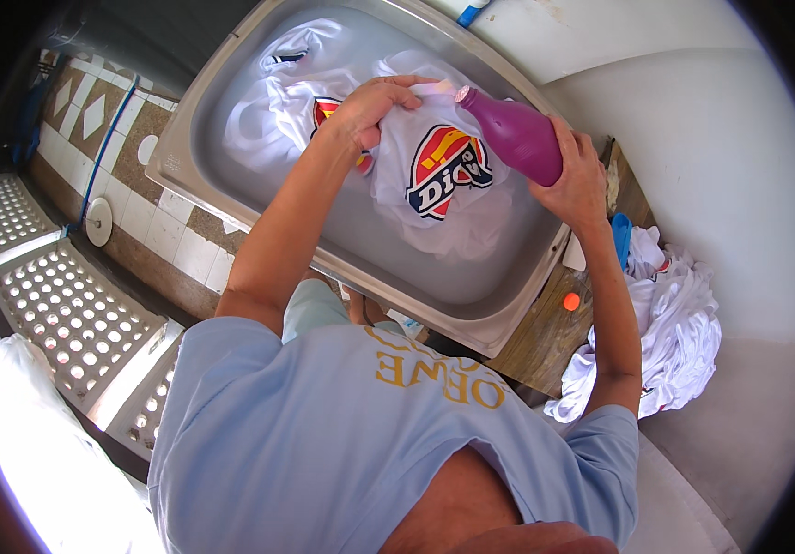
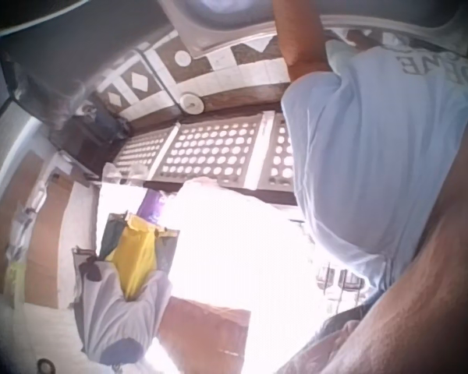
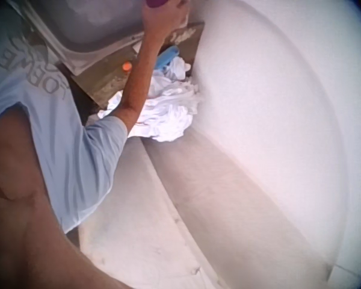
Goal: The person picks up white t-shirts from a pile, places them in a sink, applies liquid from a purple bottle to the fabric, and rubs the items by hand.
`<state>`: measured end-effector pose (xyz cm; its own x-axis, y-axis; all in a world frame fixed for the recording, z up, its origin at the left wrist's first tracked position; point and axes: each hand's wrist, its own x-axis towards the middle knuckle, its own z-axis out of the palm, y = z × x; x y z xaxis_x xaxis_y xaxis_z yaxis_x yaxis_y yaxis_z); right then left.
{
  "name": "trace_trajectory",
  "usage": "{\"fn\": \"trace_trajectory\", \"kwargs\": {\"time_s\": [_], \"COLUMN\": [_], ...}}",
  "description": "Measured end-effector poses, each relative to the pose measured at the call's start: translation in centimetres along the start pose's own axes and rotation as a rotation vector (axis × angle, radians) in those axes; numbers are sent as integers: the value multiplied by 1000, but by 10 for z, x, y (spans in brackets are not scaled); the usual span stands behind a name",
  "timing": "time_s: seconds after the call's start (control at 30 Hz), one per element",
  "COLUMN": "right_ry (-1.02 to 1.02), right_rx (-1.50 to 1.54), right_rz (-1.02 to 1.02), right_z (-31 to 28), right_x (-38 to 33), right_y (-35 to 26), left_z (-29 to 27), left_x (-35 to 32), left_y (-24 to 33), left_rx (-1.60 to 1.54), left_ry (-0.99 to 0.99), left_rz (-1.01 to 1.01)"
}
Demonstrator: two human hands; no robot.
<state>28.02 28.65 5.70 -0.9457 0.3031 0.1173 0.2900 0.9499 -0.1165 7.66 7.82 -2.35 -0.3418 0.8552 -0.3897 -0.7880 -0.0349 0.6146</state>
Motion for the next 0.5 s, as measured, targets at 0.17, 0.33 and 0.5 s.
{"fn": "trace_trajectory", "kwargs": {"time_s": [0.17, 0.33, 0.5], "right_ry": [46, 129, 283], "right_rx": [12, 344, 737], "right_rz": [-35, -1, 243], "right_z": [3, 2, -26], "right_x": [-5, -3, -13], "right_y": [0, 2, 20], "left_z": [4, -3, -63], "left_x": [-2, -9, -30], "left_y": [-1, 19, 94], "left_rx": [9, -59, 84], "left_ry": [6, 14, 274], "left_rz": [13, 133, 408]}}
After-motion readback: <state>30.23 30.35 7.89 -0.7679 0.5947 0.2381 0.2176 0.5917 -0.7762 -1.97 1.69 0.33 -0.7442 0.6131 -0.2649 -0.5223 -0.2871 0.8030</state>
